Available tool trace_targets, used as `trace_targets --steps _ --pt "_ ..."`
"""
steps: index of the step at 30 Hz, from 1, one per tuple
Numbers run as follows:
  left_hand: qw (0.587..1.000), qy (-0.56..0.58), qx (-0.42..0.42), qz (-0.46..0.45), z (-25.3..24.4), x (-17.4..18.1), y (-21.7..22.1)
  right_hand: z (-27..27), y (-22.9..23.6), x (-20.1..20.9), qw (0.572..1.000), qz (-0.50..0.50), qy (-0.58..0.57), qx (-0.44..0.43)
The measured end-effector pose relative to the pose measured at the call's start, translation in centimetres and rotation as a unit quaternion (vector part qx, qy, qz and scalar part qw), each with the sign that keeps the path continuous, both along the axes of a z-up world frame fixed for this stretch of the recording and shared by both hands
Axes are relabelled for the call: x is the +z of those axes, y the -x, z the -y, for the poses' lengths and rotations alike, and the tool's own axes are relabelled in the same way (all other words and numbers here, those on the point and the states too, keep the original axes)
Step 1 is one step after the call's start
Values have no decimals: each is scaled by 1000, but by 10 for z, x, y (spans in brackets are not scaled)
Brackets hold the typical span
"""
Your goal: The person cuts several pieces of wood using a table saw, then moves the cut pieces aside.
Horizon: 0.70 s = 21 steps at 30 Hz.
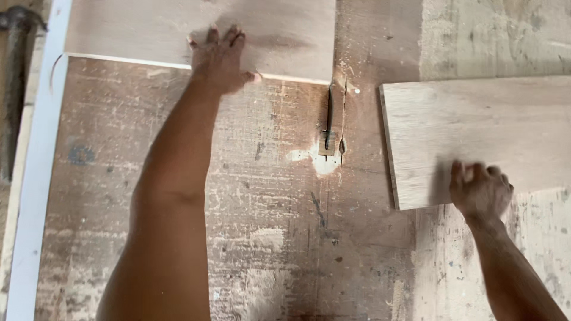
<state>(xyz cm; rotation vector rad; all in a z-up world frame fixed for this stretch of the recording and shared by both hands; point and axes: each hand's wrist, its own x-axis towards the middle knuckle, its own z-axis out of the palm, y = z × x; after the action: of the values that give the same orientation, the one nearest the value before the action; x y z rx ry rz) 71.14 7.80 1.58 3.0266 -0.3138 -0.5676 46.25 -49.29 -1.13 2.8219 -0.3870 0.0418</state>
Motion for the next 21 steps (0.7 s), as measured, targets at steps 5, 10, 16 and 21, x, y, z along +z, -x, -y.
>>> trace_targets --steps 5,10,16,21 --pt "1000 7 -3 17 2 -12 -51 -74 -44 25 945 -3 -209 -252" --pt "988 126 70 50 -25 -40 -8 -98 1 44 922 -33 -272 -272" --pt "910 375 176 34 -26 27 247 -141 137 49 921 -12 -300 -247" --pt "818 339 -73 -459 4 34 483 -196 282 13 960 79 -204 -173"
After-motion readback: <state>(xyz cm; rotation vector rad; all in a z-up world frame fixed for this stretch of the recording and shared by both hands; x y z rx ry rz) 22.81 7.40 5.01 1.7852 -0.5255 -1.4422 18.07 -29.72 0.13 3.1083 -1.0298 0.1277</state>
